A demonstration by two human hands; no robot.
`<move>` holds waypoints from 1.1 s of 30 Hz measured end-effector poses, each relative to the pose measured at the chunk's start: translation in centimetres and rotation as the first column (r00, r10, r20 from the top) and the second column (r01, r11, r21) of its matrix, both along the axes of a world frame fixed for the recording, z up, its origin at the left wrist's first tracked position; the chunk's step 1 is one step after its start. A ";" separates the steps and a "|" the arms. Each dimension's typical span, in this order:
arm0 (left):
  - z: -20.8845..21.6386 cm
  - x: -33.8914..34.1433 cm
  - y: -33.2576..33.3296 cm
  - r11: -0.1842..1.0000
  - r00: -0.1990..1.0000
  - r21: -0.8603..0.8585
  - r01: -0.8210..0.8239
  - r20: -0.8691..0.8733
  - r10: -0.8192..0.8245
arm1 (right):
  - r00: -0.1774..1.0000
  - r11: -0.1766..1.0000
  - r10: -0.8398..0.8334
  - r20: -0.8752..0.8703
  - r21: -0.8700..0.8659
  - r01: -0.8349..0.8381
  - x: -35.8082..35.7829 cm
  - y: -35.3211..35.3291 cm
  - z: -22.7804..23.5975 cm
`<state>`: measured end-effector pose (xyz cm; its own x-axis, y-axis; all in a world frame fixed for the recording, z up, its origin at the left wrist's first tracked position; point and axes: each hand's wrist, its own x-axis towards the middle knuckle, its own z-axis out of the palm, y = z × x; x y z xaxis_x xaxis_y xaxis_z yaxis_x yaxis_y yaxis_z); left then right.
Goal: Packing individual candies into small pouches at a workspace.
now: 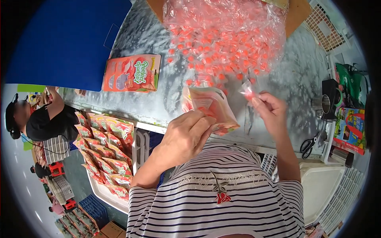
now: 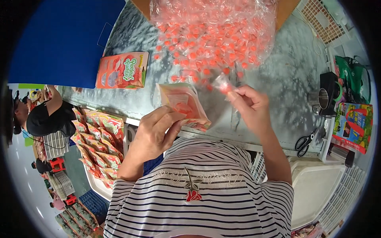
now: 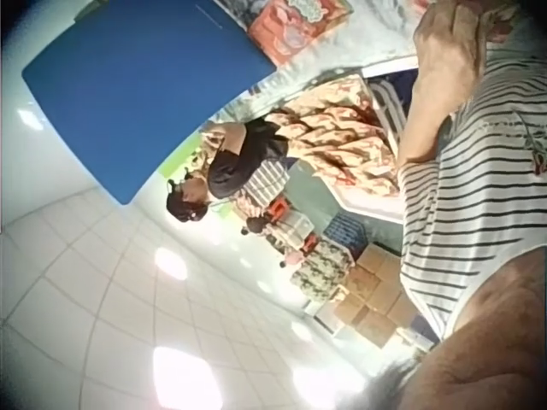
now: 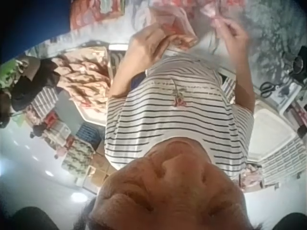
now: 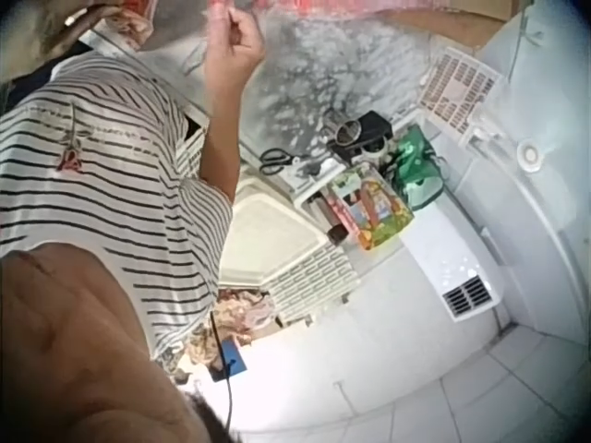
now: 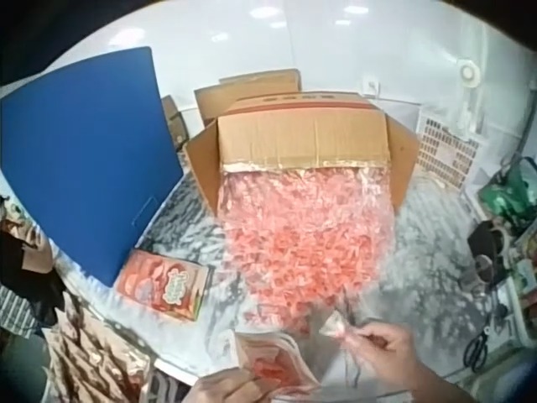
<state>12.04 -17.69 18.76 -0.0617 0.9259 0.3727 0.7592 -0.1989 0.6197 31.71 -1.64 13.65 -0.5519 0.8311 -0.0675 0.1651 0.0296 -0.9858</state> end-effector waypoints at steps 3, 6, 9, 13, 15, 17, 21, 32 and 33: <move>0.1 0.0 0.4 1.000 1.000 -0.003 0.011 0.007 -0.011 | 0.966 0.960 0.242 -0.086 0.165 -0.226 -1.2 -0.5 4.7; -0.2 0.2 0.7 0.999 1.000 0.044 0.007 0.003 -0.007 | 0.920 0.822 0.371 0.124 0.418 -0.387 -2.9 -0.8 7.1; -0.5 0.0 0.6 1.000 0.999 0.017 0.005 -0.038 -0.004 | 0.947 0.918 0.320 -0.021 0.254 -0.305 -3.9 -0.8 8.3; -0.5 0.1 0.5 1.000 1.000 -0.002 -0.012 -0.022 0.012 | 0.906 0.871 0.255 -0.338 -0.327 -0.367 -6.3 -0.4 9.3; -0.6 0.1 0.6 1.000 1.000 -0.024 -0.001 0.002 0.001 | 0.921 0.905 0.224 -0.319 -0.283 -0.319 -8.1 -1.4 7.5; -0.7 0.2 0.6 1.000 1.000 0.005 0.001 0.002 -0.001 | 0.944 0.959 0.228 -0.239 -0.113 -0.260 -9.0 -1.9 7.4; -0.6 0.2 0.6 1.000 1.000 0.018 -0.013 -0.027 0.013 | 0.915 0.904 0.344 -0.211 -0.190 -0.383 -8.2 -1.1 6.3; -0.2 -2.5 -0.8 0.968 0.985 0.224 -0.111 0.155 0.077 | 0.680 0.410 0.569 0.462 0.557 -0.722 -3.6 -2.7 5.6; -0.3 -3.2 -0.1 0.959 0.977 0.240 -0.154 0.181 0.112 | 0.649 0.345 0.612 0.452 0.586 -0.733 -3.5 -2.7 5.9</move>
